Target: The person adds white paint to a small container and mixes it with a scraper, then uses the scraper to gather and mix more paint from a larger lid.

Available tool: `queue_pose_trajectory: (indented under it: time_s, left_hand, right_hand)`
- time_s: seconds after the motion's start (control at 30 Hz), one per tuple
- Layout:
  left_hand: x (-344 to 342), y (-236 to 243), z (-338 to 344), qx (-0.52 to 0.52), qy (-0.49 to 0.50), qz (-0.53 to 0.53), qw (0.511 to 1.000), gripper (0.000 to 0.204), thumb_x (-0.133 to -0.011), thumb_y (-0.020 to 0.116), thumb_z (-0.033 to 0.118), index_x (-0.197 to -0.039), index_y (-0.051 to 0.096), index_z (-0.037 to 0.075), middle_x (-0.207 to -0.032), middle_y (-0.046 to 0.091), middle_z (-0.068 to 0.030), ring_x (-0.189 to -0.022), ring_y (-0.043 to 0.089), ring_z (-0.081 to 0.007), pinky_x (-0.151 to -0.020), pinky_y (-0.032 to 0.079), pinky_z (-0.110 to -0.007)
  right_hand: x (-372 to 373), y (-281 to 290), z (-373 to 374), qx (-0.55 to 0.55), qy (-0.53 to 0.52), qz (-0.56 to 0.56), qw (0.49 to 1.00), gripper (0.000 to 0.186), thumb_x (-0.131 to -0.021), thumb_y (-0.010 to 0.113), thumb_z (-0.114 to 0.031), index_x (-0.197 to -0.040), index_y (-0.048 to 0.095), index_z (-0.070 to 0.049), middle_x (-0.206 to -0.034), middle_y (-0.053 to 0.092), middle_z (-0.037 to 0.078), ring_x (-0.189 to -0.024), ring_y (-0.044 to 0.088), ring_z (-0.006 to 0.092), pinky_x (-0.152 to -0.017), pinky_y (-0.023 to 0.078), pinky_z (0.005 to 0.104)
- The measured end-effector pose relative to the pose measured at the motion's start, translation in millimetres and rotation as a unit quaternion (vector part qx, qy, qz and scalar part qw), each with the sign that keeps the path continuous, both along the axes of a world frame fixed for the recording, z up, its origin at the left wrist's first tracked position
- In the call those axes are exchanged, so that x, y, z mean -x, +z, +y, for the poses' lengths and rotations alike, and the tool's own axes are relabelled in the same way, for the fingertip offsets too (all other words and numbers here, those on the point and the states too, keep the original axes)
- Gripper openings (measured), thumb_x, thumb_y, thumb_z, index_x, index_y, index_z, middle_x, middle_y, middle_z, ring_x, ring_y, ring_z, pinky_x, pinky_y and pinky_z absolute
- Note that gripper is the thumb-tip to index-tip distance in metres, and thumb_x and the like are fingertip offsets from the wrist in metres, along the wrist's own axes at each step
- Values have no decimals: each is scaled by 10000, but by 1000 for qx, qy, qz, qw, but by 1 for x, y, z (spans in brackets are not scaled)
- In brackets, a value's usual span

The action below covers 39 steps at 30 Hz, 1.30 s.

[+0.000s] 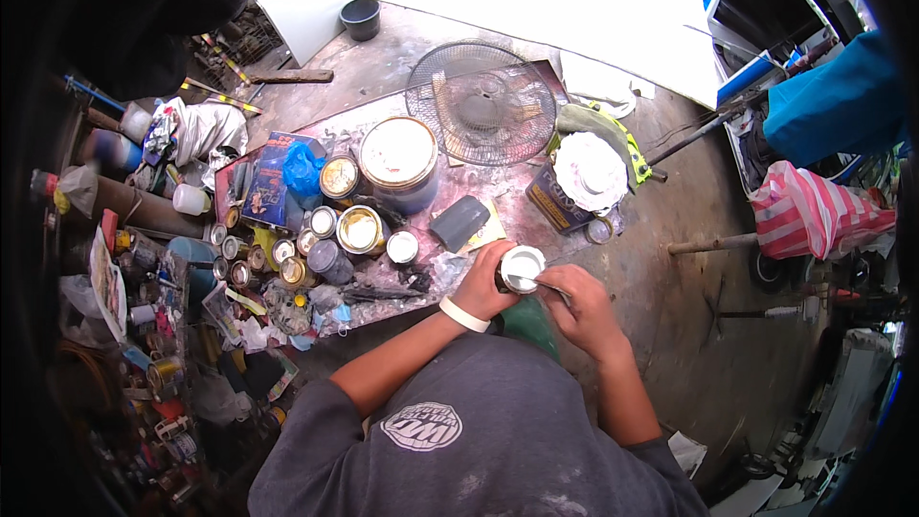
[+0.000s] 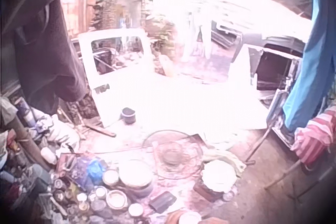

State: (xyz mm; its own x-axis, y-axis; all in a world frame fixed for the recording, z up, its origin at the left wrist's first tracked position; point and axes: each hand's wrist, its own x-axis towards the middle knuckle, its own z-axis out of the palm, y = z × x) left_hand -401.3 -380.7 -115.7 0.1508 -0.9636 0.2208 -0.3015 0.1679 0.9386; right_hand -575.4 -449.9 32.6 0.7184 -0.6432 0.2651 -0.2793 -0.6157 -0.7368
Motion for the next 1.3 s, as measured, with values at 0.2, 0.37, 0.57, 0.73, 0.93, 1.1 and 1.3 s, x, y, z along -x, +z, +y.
queue_pose_trajectory:
  time_s: [0.2,0.37,0.57,0.73,0.93,1.1,1.3]
  left_hand:
    - [0,5,-1,-4,-2,12,1000,836,-688,884,136,-1412,478,45,-1358,531,-191,-1309,517,-381,-1119,422,-458]
    - [-1,3,3,0,4,4,1000,833,-704,868,124,-1427,461,47,-1374,521,-200,-1312,519,-395,-1113,437,-455]
    - [-2,0,2,-1,10,20,1000,845,-691,855,102,-1434,455,47,-1379,521,-202,-1315,525,-396,-1115,445,-449]
    - [-3,3,4,3,17,13,1000,824,-694,858,109,-1420,473,48,-1370,526,-197,-1305,533,-387,-1103,455,-449]
    - [-6,2,3,2,16,20,1000,845,-685,868,111,-1425,464,50,-1359,527,-190,-1302,528,-384,-1109,442,-451]
    - [-5,-1,2,-3,12,14,1000,865,-671,879,108,-1429,466,50,-1367,525,-178,-1312,512,-373,-1127,416,-457]
    - [-9,3,4,8,13,-3,1000,837,-702,879,137,-1423,464,46,-1365,519,-193,-1304,527,-385,-1102,451,-449]
  right_hand:
    - [-5,-3,-7,45,-55,-30,997,229,-827,723,42,-1041,682,-28,-965,710,153,-897,696,355,-801,558,420]
    - [4,-5,-7,-12,-43,3,999,237,-827,717,52,-1049,678,-23,-976,710,161,-910,698,361,-814,558,420]
    - [-7,-6,-3,8,-15,-13,1000,233,-846,708,47,-1066,676,-23,-995,713,167,-922,700,361,-824,557,424]
    - [0,-8,-11,-10,-71,5,997,249,-840,723,41,-1075,674,-25,-1017,719,170,-945,704,360,-849,560,425]
    - [-2,-10,-5,-23,-6,5,1000,260,-837,713,51,-1082,672,-27,-1012,716,173,-953,700,361,-843,559,425]
    - [-9,-8,-7,9,-44,-10,999,262,-834,720,46,-1079,668,-29,-1013,715,167,-946,699,361,-835,559,424]
    - [-2,-10,-8,15,-53,-2,998,265,-828,734,40,-1075,667,-32,-1002,711,157,-924,698,358,-825,558,424]
